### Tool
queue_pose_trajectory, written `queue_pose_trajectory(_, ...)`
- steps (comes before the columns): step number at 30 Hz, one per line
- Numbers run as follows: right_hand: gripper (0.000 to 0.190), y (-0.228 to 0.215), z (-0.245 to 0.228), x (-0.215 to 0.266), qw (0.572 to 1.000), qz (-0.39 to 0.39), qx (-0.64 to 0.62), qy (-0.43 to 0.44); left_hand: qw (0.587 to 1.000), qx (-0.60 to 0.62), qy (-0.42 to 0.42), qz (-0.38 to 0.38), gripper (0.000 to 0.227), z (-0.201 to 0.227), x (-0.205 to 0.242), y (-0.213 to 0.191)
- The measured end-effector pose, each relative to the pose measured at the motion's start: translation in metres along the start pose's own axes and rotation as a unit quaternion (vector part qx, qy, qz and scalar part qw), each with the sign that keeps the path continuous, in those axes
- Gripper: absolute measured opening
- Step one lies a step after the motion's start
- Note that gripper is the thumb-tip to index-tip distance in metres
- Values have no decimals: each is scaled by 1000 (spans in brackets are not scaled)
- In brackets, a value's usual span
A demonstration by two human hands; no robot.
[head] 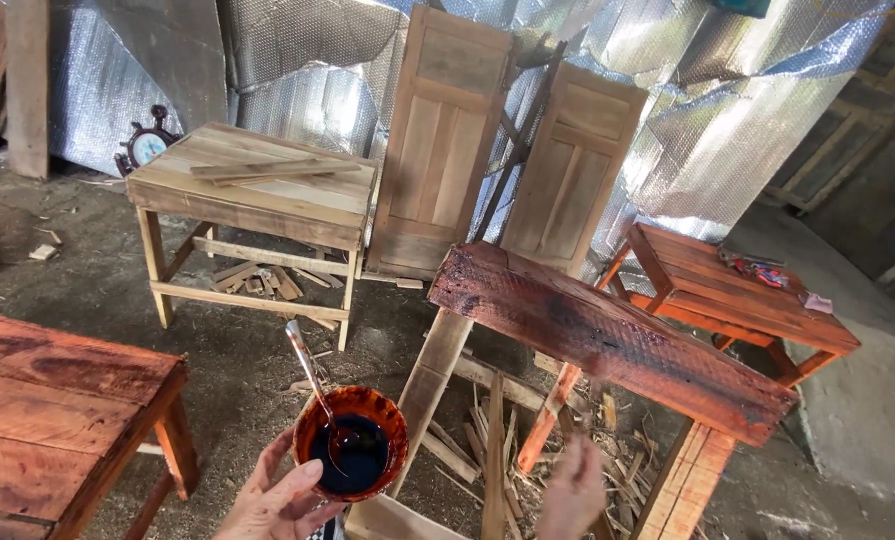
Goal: Applying wood stain to a wooden frame using a brush and a small bowl of stain.
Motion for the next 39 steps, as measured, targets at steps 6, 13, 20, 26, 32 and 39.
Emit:
queue_pose_trajectory(6,15,-2,-12,8,997,9,-75,8,1000,-17,1,-16,55,-12,-24,-2)
queue_pose_trajectory(13,20,43,-25,23,993,-91,-64,33,1000,-30,9,0,59,-10,-3,6)
queue_pose_trajectory(20,15,-15,-13,13,992,87,-91,13,999,-30,22,-6,52,-6,-12,-1)
queue_pose_trajectory(26,33,54,-57,45,992,-102,-28,65,999,-37,6,-11,57,-14,-1,5)
queue_pose_trajectory(32,19,123,-72,53,973,-225,-43,-10,1000,-12,21,-9,56,-9,4,-7)
queue_pose_trajectory(39,25,54,-81,52,965,-15,-227,131,1000,13,20,-1,57,6,3,-20)
Point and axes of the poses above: each hand's wrist, its own x-axis away from the middle knuckle, its own y-axis out of the palm, z = x × y, the point moved 4 cm from there along -x, towards the middle knuckle, and after that the axes turned 12 degrees about -x, right-handed, at the moved point
